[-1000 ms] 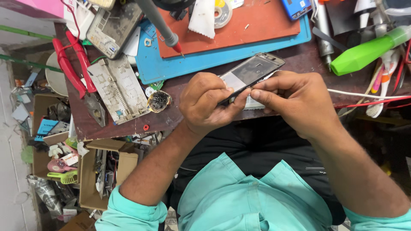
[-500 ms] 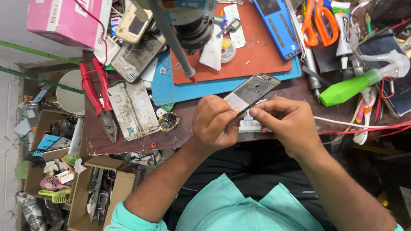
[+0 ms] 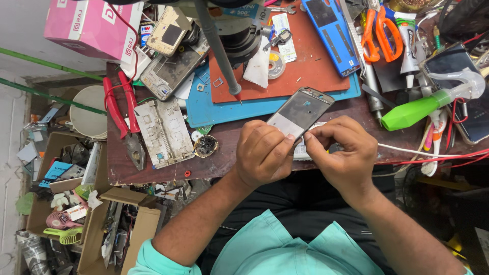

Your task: The person works on a disassembled mobile phone, applying adhesive to the battery area using a tube and tweezers. They then handle the phone's back cover, peeling off a protective film and wiping the surface with a cloth before placing it aside.

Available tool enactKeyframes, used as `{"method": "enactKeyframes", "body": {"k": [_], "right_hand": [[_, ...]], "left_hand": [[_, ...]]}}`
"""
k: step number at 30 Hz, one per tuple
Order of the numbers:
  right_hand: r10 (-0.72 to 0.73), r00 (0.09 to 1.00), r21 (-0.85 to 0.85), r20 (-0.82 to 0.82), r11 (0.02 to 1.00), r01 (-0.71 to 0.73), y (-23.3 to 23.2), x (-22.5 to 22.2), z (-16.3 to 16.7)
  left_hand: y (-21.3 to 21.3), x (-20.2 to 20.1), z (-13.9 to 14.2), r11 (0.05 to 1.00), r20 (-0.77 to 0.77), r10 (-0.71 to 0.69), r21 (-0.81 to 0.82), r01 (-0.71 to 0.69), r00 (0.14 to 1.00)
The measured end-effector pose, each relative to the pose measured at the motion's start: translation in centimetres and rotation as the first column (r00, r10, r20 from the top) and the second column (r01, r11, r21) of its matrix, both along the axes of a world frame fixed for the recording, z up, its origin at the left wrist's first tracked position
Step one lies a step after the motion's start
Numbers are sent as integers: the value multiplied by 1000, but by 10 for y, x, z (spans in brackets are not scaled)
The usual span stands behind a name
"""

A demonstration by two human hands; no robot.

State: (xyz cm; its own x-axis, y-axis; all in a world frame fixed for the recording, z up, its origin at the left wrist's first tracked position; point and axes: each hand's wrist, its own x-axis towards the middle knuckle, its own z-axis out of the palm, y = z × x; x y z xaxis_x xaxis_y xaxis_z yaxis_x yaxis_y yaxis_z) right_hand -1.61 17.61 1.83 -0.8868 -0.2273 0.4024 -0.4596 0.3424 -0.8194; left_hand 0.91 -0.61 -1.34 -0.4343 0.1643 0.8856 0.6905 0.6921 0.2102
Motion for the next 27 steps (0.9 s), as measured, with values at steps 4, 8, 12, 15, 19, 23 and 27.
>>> {"method": "enactKeyframes", "body": {"k": [4, 8, 12, 15, 19, 23, 27], "right_hand": [[-17, 996, -8, -90, 1000, 16, -4, -1, -6], [-42, 988, 29, -147, 998, 46, -4, 0, -10], [-22, 988, 49, -150, 998, 30, -2, -1, -14], [-26, 989, 49, -146, 998, 33, -4, -1, -19], [-45, 984, 51, -173, 997, 54, -5, -1, -28], [-49, 977, 23, -206, 998, 55, -1, -2, -34], [42, 998, -198, -51, 979, -52, 9, -6, -35]], "left_hand": [[2, -1, 0, 1000, 16, 2, 27, -3, 1000], [1, 1, 0, 999, -16, 30, -41, -31, 999], [-3, 3, -3, 992, -38, 26, -123, -30, 999], [-2, 4, -4, 987, -47, 26, -155, -33, 999], [-1, 4, -3, 993, -22, 6, -114, -8, 1000], [1, 3, 0, 997, 10, 20, -73, -19, 1000], [2, 1, 3, 997, 61, 14, 81, -19, 998]]}}
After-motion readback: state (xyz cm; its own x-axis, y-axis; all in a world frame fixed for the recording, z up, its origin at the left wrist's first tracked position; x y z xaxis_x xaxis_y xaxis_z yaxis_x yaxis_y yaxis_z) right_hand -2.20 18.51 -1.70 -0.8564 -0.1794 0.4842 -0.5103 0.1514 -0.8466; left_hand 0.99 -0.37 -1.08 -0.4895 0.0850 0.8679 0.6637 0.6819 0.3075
